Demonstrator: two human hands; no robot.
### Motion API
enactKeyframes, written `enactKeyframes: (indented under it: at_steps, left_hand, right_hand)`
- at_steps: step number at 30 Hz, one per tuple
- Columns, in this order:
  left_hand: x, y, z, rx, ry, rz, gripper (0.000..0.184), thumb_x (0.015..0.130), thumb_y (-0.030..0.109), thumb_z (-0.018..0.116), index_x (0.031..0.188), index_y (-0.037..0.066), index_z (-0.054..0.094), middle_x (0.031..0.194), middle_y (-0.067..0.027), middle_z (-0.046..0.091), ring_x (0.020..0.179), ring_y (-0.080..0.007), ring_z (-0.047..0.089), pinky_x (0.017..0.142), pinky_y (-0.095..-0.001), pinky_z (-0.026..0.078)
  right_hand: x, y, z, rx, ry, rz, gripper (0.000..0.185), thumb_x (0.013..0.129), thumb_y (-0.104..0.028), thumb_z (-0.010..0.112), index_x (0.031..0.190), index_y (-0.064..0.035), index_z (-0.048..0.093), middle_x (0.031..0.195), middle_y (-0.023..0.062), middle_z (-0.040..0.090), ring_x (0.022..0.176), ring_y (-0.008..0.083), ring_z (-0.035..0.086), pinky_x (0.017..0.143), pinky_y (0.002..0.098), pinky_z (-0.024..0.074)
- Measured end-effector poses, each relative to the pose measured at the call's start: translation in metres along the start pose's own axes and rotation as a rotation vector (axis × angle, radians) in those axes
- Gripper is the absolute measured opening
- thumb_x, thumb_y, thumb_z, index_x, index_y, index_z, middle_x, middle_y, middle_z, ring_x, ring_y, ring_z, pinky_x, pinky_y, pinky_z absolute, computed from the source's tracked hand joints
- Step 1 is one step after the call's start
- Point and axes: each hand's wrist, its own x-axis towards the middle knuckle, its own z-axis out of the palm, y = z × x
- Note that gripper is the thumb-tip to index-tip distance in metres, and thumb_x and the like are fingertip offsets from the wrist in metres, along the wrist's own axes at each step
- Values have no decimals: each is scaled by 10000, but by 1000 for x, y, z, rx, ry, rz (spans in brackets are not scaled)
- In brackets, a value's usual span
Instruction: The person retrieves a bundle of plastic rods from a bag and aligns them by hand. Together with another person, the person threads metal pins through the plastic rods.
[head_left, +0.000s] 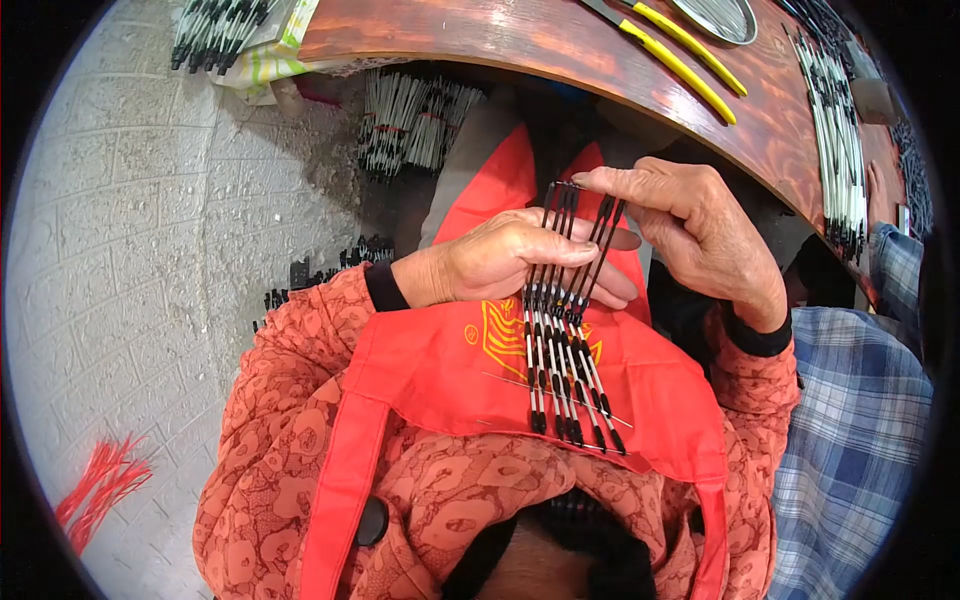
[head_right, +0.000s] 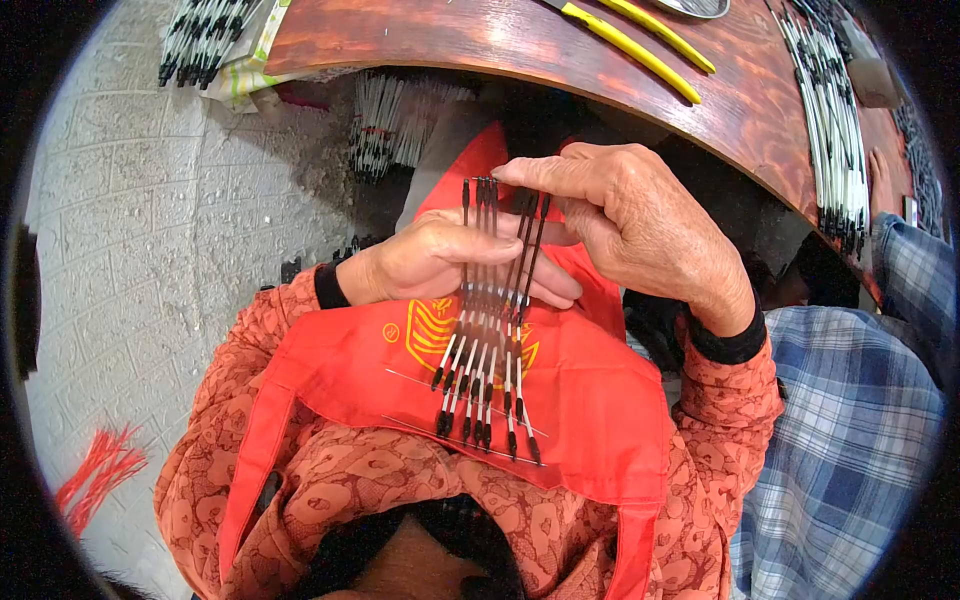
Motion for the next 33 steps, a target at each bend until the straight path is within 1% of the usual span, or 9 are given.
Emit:
enactKeyframes:
  at_steps: [4, 7, 12, 19, 24, 28, 31, 33]
  left_hand:
    - [2, 0, -3, 11, -44, 2, 485, 954, 167, 476, 1324, -134, 389, 1270, -344, 515, 1210, -432, 522, 1076, -456, 377]
    - [4, 0, -7, -8, -75, 13, 521, 899, 124, 510, 1326, -142, 377, 1268, -354, 512, 1211, -443, 517, 1088, -466, 362]
    - [5, 1, -6, -62, -99, 43, 587, 812, 75, 540, 1326, -149, 368, 1258, -370, 510, 1206, -460, 515, 1105, -484, 340]
    - [4, 5, -3, -50, -59, -21, 562, 782, 46, 527, 1288, -170, 414, 1255, -372, 512, 1204, -460, 515, 1097, -489, 356]
    - [4, 6, -2, -60, -35, -40, 550, 769, 40, 520, 1266, -179, 435, 1255, -364, 518, 1196, -461, 521, 1092, -489, 364]
    - [3, 8, -2, -25, -55, -39, 537, 778, 51, 518, 1262, -170, 444, 1241, -354, 534, 1180, -438, 541, 1081, -471, 380]
    - [4, 6, -4, -2, -46, -35, 502, 796, 55, 511, 1251, -152, 465, 1201, -336, 569, 1144, -409, 574, 1047, -450, 413]
    - [4, 5, -4, -4, -41, -40, 459, 824, 66, 510, 1238, -133, 490, 1165, -320, 598, 1115, -390, 596, 1016, -438, 437]
  right_hand:
    - [3, 4, 7, 37, 26, -57, 527, 711, 59, 518, 1209, -85, 613, 908, 189, 656, 820, 376, 622, 708, 431, 494]
    - [5, 5, 5, 11, 2, -87, 537, 711, 60, 517, 1216, -97, 605, 885, 184, 648, 795, 381, 618, 698, 438, 491]
    - [5, -1, -3, -77, -73, -20, 537, 715, 49, 526, 1219, -119, 605, 813, 178, 619, 735, 377, 606, 654, 440, 477]
    - [8, -14, -11, -229, -126, -6, 548, 714, 46, 531, 1226, -131, 611, 769, 180, 608, 692, 373, 594, 634, 436, 471]
    - [9, -12, -11, -215, -131, -10, 544, 713, 40, 541, 1225, -127, 618, 773, 184, 608, 700, 369, 595, 640, 434, 472]
    - [9, -8, -7, -191, -118, -2, 551, 710, 44, 547, 1231, -121, 612, 781, 178, 606, 703, 371, 594, 647, 439, 473]
    - [11, -1, 6, -62, 27, -109, 648, 686, 108, 492, 1295, -93, 578, 750, 134, 576, 626, 276, 545, 598, 344, 434]
    - [12, 3, 13, 1, 131, -140, 638, 693, 117, 500, 1299, -72, 567, 779, 121, 609, 603, 221, 548, 582, 312, 439]
